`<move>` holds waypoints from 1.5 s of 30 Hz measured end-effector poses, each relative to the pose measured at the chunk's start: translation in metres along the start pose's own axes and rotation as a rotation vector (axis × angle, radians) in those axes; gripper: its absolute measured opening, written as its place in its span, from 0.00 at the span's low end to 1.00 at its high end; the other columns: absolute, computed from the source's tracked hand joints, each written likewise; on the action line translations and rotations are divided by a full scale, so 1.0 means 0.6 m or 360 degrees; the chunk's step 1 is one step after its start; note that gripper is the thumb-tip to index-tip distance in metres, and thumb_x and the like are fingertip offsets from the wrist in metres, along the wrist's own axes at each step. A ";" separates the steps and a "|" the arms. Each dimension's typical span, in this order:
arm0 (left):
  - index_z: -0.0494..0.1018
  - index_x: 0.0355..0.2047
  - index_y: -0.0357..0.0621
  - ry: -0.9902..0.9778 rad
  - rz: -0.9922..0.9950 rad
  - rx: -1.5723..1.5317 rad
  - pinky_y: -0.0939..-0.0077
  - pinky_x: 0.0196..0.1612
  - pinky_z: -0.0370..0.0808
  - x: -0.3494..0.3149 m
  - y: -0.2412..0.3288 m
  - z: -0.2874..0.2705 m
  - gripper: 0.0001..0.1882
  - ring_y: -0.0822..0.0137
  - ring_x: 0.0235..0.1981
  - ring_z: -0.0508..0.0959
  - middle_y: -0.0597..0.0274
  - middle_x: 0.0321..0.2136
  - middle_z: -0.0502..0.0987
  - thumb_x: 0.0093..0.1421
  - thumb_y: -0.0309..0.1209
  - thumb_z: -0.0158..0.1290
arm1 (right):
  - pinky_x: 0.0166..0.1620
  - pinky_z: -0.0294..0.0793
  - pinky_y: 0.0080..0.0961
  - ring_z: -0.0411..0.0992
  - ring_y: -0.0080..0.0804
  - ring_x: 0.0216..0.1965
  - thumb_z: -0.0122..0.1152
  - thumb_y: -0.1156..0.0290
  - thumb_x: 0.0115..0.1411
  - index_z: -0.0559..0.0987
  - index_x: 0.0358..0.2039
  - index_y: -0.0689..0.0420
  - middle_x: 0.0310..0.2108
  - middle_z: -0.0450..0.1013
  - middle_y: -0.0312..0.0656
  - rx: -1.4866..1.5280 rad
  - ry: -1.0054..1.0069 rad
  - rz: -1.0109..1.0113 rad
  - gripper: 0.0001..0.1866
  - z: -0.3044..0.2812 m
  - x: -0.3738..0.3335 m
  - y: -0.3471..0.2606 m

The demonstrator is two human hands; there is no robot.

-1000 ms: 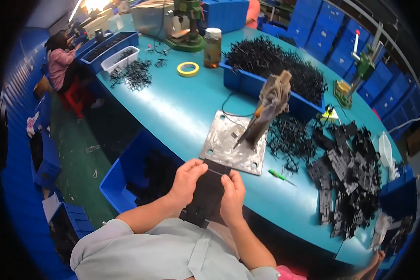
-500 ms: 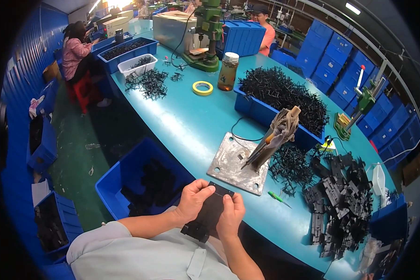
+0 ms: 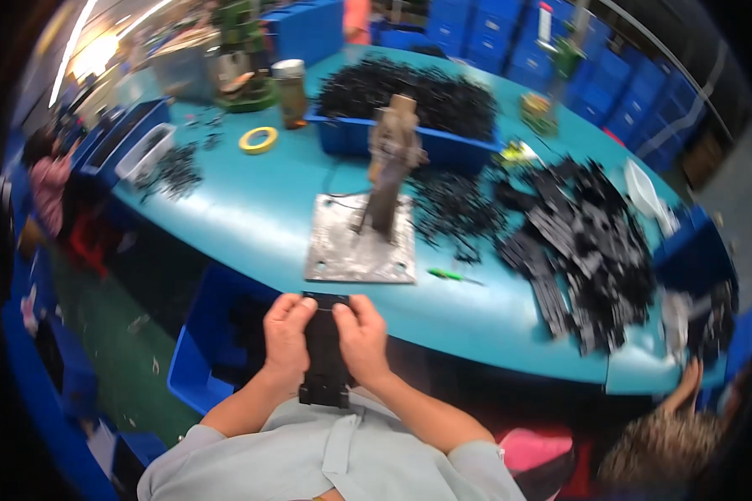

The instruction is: Assembling components onto a plastic toy truck chassis using a manual press tool.

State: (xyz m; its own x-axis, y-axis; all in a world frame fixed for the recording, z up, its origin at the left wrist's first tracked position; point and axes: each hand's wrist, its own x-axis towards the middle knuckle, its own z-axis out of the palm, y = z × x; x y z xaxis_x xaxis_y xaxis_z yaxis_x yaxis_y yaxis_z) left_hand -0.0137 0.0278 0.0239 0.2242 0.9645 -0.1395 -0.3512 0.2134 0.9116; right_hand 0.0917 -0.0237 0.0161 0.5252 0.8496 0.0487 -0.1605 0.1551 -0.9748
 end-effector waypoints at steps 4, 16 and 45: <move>0.70 0.23 0.43 -0.0050 -0.0125 -0.0074 0.84 0.27 0.66 0.038 0.014 0.009 0.06 0.79 0.22 0.68 0.70 0.21 0.71 0.59 0.26 0.52 | 0.35 0.65 0.13 0.63 0.13 0.33 0.54 0.68 0.64 0.75 0.37 0.59 0.30 0.69 0.28 0.0275 -0.0127 0.0165 0.08 -0.007 0.020 -0.018; 0.73 0.26 0.47 0.0081 -0.0118 0.0387 0.79 0.22 0.63 0.412 0.112 -0.117 0.13 0.76 0.20 0.69 0.70 0.21 0.71 0.59 0.42 0.55 | 0.44 0.68 0.32 0.69 0.41 0.41 0.66 0.71 0.48 0.76 0.42 0.58 0.40 0.73 0.43 -0.1803 0.0631 -0.0967 0.19 -0.333 0.101 -0.100; 0.72 0.42 0.34 -0.0086 0.1030 0.1031 0.81 0.44 0.69 0.219 0.076 -0.089 0.09 0.73 0.39 0.72 0.62 0.38 0.74 0.61 0.23 0.50 | 0.27 0.61 0.15 0.61 0.15 0.26 0.49 0.63 0.66 0.75 0.33 0.60 0.26 0.67 0.28 -0.0337 0.1272 -0.0778 0.13 -0.551 0.154 -0.235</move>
State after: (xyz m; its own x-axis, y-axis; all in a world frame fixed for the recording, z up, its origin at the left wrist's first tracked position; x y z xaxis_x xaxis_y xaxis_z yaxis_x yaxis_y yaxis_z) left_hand -0.0491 0.1725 0.0264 0.2091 0.8534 0.4774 0.1515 -0.5106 0.8464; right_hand 0.4392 -0.1337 0.0858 0.9211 0.1083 0.3740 0.3408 0.2405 -0.9089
